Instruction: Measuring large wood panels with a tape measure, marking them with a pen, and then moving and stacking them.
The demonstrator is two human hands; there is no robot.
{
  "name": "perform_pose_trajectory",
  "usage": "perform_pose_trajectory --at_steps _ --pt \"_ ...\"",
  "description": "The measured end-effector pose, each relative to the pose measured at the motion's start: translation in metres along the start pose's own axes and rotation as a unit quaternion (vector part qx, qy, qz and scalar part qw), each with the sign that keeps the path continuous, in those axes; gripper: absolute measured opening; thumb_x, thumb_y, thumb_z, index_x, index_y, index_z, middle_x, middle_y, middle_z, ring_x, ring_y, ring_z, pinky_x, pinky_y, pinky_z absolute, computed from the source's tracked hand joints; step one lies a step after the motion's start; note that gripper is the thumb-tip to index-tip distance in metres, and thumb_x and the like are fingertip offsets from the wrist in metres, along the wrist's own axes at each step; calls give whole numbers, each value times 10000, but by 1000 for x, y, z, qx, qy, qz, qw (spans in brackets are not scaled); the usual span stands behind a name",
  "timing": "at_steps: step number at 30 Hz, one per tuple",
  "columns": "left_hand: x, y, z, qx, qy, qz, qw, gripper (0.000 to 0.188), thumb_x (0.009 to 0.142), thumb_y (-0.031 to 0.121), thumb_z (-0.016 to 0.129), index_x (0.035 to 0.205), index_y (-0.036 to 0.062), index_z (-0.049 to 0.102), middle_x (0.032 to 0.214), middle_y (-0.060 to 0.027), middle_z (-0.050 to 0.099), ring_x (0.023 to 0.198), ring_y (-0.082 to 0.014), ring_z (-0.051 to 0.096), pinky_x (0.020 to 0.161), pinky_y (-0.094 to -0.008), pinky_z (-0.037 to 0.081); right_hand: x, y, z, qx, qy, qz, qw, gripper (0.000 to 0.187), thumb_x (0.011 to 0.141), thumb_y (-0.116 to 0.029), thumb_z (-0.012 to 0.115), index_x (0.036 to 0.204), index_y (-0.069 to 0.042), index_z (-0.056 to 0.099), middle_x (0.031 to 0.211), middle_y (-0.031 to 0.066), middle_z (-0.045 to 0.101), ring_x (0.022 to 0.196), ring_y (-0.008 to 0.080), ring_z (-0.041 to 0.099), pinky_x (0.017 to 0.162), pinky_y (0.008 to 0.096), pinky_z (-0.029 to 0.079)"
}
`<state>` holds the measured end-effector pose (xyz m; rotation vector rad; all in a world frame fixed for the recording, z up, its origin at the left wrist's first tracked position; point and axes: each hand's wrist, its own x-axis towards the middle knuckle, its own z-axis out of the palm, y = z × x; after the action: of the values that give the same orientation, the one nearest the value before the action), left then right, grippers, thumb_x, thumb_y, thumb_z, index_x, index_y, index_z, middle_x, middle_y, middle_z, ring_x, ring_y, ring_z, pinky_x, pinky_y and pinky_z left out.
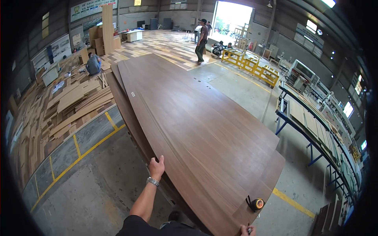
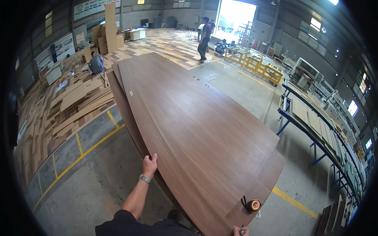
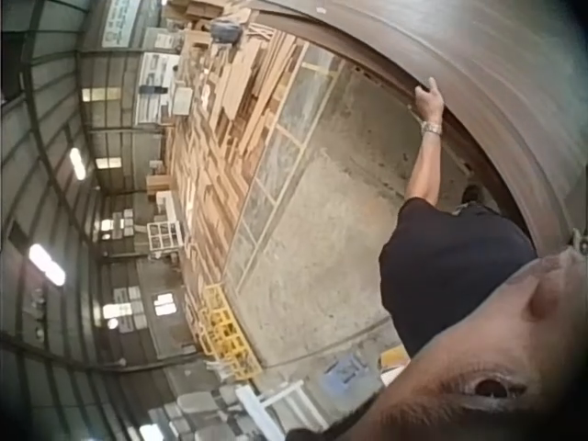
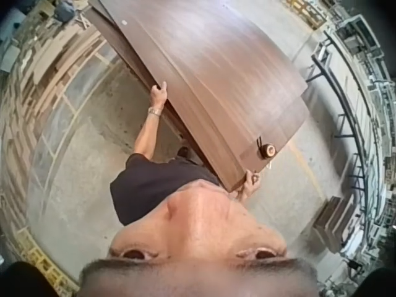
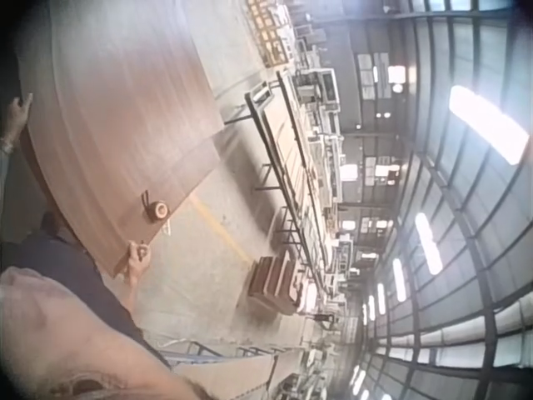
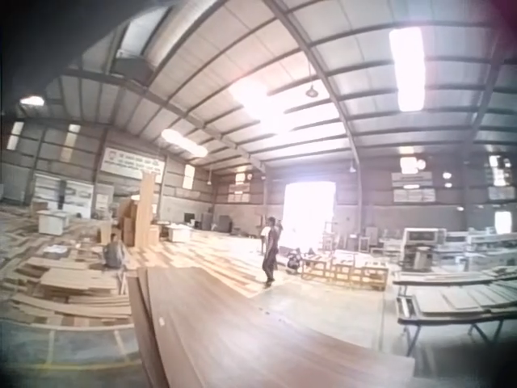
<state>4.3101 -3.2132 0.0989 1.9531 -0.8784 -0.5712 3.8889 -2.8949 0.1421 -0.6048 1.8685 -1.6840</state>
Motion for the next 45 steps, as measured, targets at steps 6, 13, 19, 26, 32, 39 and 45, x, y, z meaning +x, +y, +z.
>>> perform_pose_trajectory --at_steps 6,13,19,26,32,39,45 --pt "58 -49 15 -313 -38 -150 937 723 861 451 729 1203 -168 582 1228 -234 652 1152 -290 617 965 -379 473 -40 11 5 -49 5 -36 998 217 850 -78 774 852 -110 560 750 -61 478 659 61 416 583 224 364" --pt "38 -52 31 -232 16 -144 962 811 839 505 741 1198 -200 564 1239 -299 629 1191 -334 601 988 -383 463 -57 -9 21 -185 56 -83 978 113 952 -130 635 977 -30 590 1003 122 666 934 231 593 834 349 471" --pt "-67 -14 31 -223 -10 -166 960 798 831 563 731 1131 -166 603 1178 -280 655 1153 -307 619 965 -389 473 -2 20 -75 -231 90 -70 966 244 964 -247 649 1002 -9 614 988 135 660 930 260 593 815 383 485" --pt "-130 -14 25 -294 -100 -190 931 787 827 564 742 1121 -153 606 1176 -222 652 1128 -236 602 958 -361 469 43 23 -163 -391 125 53 910 522 940 -463 633 1163 9 656 1103 210 682 988 337 607 884 423 492" --pt "-55 0 9 -499 -126 -263 816 708 850 501 749 1234 -71 583 1255 -164 632 1151 -271 613 995 -431 500 23 52 -177 -359 170 200 896 574 954 -541 530 1262 -74 660 1233 169 671 1121 335 599 998 428 456" --pt "-58 -48 31 -489 -88 -281 821 785 849 492 752 1347 -56 494 1348 -176 572 1195 -304 586 1025 -508 472 16 17 -165 -447 216 158 853 490 964 -464 501 1194 -82 705 1175 189 693 1081 330 633 961 437 475" --pt "-161 -12 16 -492 -139 -369 776 902 823 616 703 1425 1 435 1431 -160 515 1275 -328 534 1044 -559 444 26 73 -262 -327 290 -64 897 385 945 -257 538 824 96 636 766 241 672 692 329 602 654 456 467"
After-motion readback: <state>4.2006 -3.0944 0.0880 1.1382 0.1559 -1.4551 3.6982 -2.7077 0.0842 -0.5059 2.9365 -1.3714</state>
